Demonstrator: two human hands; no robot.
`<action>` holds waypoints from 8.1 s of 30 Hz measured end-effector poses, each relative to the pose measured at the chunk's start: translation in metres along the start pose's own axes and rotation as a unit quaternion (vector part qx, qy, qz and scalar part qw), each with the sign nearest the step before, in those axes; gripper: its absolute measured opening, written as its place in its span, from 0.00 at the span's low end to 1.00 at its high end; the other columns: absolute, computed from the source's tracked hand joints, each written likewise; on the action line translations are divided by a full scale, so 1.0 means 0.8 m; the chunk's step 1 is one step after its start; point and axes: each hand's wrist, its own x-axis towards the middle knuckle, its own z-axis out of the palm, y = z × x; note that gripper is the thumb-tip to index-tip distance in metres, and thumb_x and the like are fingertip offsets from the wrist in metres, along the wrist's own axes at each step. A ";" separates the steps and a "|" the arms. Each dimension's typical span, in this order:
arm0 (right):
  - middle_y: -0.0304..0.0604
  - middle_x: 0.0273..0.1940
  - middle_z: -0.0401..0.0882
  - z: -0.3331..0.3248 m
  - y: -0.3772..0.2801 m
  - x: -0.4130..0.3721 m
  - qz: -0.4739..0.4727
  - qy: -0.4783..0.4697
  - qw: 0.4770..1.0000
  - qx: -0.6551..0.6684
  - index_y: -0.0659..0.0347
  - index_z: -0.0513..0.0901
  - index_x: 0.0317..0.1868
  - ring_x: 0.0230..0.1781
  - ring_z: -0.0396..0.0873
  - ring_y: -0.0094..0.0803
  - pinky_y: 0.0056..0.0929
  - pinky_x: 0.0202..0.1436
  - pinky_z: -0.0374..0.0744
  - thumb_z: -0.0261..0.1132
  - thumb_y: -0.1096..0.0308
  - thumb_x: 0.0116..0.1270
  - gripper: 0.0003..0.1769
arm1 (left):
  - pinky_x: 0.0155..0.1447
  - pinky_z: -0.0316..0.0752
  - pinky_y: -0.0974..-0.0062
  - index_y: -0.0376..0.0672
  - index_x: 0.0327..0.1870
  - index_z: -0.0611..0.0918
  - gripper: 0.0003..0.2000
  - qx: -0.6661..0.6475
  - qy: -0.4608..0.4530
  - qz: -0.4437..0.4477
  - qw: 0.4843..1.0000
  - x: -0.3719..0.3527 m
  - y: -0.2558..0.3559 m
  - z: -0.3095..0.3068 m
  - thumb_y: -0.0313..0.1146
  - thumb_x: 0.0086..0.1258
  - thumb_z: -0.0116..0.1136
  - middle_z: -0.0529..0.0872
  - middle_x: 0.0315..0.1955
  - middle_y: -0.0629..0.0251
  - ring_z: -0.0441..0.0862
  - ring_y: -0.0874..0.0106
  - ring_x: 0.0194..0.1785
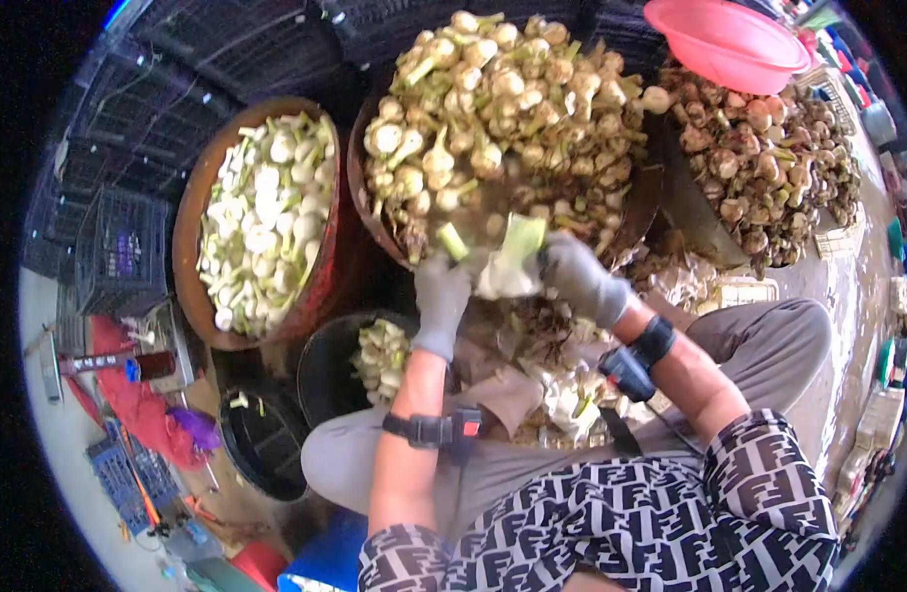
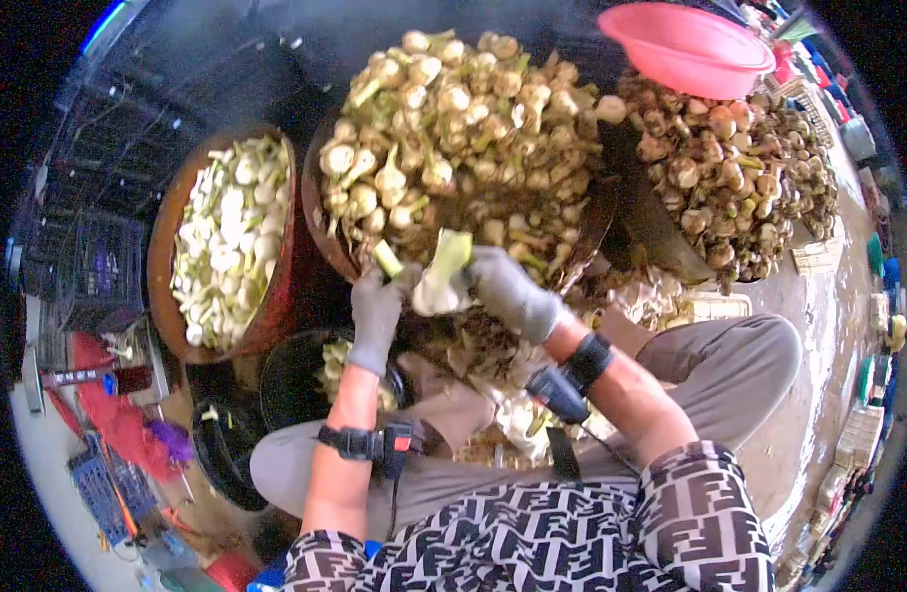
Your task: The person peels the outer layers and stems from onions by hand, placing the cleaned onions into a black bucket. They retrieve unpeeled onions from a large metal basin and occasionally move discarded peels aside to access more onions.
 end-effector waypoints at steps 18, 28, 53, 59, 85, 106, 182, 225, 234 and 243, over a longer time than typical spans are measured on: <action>0.34 0.29 0.78 -0.090 -0.027 -0.135 0.151 0.148 0.962 -0.174 0.59 0.76 0.27 0.28 0.75 0.20 0.21 0.34 0.74 0.74 0.71 0.44 0.13 | 0.55 0.75 0.68 0.36 0.55 0.73 0.17 -0.749 -0.150 -0.019 0.645 0.018 -0.049 -0.028 0.34 0.68 0.51 0.79 0.50 0.61 0.78 0.66 0.51; 0.40 0.37 0.80 -0.081 -0.097 -0.137 0.107 -0.015 0.993 -0.051 0.66 0.80 0.35 0.37 0.79 0.26 0.25 0.42 0.76 0.64 0.68 0.56 0.10 | 0.27 0.69 0.81 0.38 0.39 0.79 0.09 -0.544 0.147 -0.149 0.813 0.027 -0.076 -0.017 0.30 0.61 0.59 0.79 0.29 0.69 0.74 0.78 0.26; 0.50 0.38 0.81 -0.001 0.263 0.050 0.032 -0.442 0.742 -0.502 0.61 0.82 0.38 0.39 0.79 0.47 0.39 0.41 0.77 0.60 0.69 0.51 0.13 | 0.32 0.76 0.77 0.35 0.46 0.76 0.14 -0.641 -0.042 -0.175 0.746 0.037 -0.009 -0.048 0.36 0.69 0.50 0.81 0.33 0.61 0.79 0.72 0.32; 0.52 0.36 0.81 -0.043 0.198 0.057 0.124 -0.414 0.757 -0.491 0.63 0.82 0.35 0.38 0.80 0.46 0.38 0.41 0.78 0.57 0.66 0.54 0.12 | 0.34 0.74 0.80 0.36 0.47 0.76 0.14 -0.542 -0.041 -0.142 0.827 0.042 -0.013 -0.041 0.37 0.67 0.52 0.81 0.32 0.65 0.77 0.76 0.31; 0.34 0.23 0.75 0.022 0.009 -0.007 0.330 0.133 0.901 0.246 0.64 0.78 0.39 0.16 0.69 0.18 0.18 0.17 0.66 0.63 0.66 0.61 0.10 | 0.60 0.66 0.70 0.40 0.58 0.68 0.40 -0.015 -0.102 0.151 0.983 -0.022 0.002 0.031 0.44 0.42 0.74 0.74 0.53 0.55 0.73 0.63 0.56; 0.31 0.30 0.76 0.011 -0.008 -0.001 0.350 0.051 0.911 0.211 0.64 0.78 0.41 0.25 0.70 0.16 0.17 0.27 0.70 0.63 0.66 0.61 0.12 | 0.46 0.73 0.81 0.38 0.52 0.73 0.28 -0.243 -0.218 0.016 0.945 -0.014 -0.016 0.026 0.31 0.47 0.71 0.81 0.39 0.68 0.77 0.79 0.40; 0.45 0.30 0.82 0.050 0.060 -0.002 0.312 0.124 0.942 0.017 0.63 0.81 0.34 0.29 0.80 0.34 0.28 0.34 0.76 0.61 0.71 0.50 0.10 | 0.34 0.70 0.85 0.40 0.41 0.77 0.19 -0.386 -0.124 -0.068 0.912 -0.012 -0.012 0.034 0.49 0.63 0.56 0.81 0.29 0.69 0.76 0.80 0.31; 0.48 0.39 0.80 -0.074 -0.021 -0.100 0.333 -0.089 0.936 0.066 0.61 0.76 0.49 0.40 0.80 0.35 0.28 0.41 0.78 0.64 0.65 0.57 0.19 | 0.26 0.71 0.83 0.41 0.40 0.81 0.13 -0.489 0.042 -0.161 0.856 0.019 -0.048 -0.033 0.41 0.64 0.58 0.83 0.30 0.70 0.79 0.79 0.28; 0.49 0.37 0.81 -0.005 -0.019 -0.003 0.189 0.093 0.962 -0.171 0.53 0.81 0.44 0.38 0.79 0.41 0.29 0.44 0.75 0.67 0.64 0.53 0.15 | 0.32 0.72 0.80 0.41 0.34 0.83 0.10 -0.211 -0.006 0.048 0.976 -0.009 -0.001 0.029 0.35 0.54 0.68 0.84 0.26 0.67 0.76 0.82 0.27; 0.52 0.34 0.79 0.010 -0.001 0.004 0.171 0.020 0.898 -0.405 0.58 0.77 0.37 0.39 0.78 0.47 0.40 0.43 0.75 0.60 0.67 0.51 0.12 | 0.40 0.74 0.79 0.42 0.35 0.82 0.10 -0.157 -0.045 0.039 0.986 -0.019 0.003 0.032 0.31 0.53 0.68 0.84 0.31 0.66 0.80 0.79 0.34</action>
